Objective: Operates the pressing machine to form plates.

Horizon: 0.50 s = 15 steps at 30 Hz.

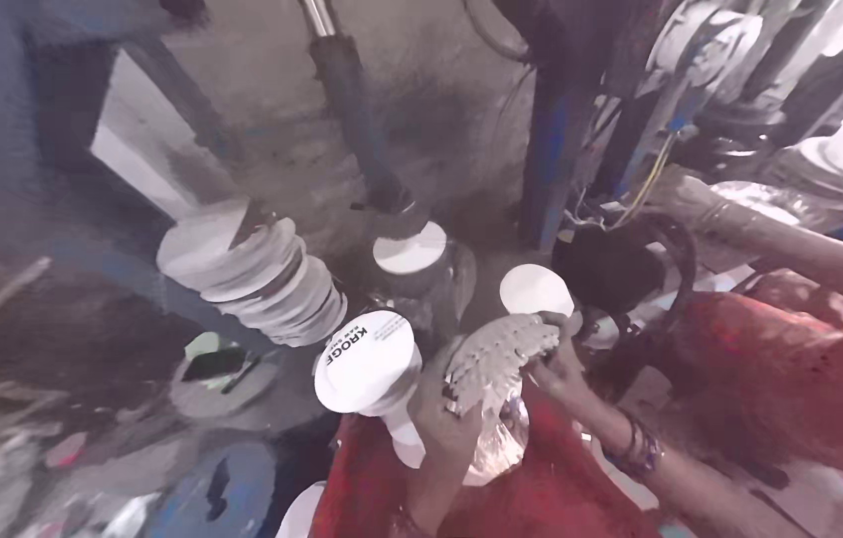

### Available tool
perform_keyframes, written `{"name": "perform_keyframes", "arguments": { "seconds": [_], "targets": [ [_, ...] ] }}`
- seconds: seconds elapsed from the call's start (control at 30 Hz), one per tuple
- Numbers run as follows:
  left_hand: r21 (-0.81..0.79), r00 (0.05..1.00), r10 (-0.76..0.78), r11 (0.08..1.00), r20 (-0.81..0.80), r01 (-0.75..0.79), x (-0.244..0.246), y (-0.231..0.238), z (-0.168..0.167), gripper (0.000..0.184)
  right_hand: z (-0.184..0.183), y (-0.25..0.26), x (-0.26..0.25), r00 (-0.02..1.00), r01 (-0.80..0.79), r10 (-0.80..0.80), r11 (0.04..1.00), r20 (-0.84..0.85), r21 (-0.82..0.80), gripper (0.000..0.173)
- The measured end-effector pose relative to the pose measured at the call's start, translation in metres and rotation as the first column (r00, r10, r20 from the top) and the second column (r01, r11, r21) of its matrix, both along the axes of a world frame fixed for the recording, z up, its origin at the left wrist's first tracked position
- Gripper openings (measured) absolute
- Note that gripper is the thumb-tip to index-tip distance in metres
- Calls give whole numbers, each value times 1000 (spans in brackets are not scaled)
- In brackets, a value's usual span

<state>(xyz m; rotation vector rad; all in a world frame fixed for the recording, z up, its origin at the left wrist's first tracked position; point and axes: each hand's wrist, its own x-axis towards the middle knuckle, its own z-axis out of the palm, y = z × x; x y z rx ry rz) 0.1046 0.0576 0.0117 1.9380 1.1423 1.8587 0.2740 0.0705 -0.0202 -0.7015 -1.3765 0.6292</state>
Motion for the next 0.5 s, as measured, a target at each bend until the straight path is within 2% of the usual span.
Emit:
{"name": "perform_keyframes", "arguments": {
  "seconds": [0.1,0.2,0.27,0.33,0.4,0.47,0.5],
  "targets": [
    [-37,997,37,999,-70,-40,-5,-3,4,40,5,-8,3,998,12,-7,997,70,-71,55],
    [-55,997,-65,997,-40,62,-6,-1,2,37,21,-8,22,987,-44,46,999,151,-21,58],
    [-47,990,-129,991,-51,127,-1,-1,-1,35,33,-12,38,949,-22,3,998,314,55,52],
    [-75,985,-145,988,-99,138,9,-4,0,33,45,-25,49,857,79,-130,989,499,124,39],
    [-187,980,-138,976,-146,110,23,-10,3,34,53,-38,62,762,143,-190,982,619,126,31],
    [-369,952,-233,918,-198,148,39,-17,0,43,49,-46,86,696,170,-99,985,711,-29,27],
    [-474,919,-329,859,-220,194,47,-20,-7,49,29,-44,103,703,148,-44,985,710,-85,29]
  ]
}}
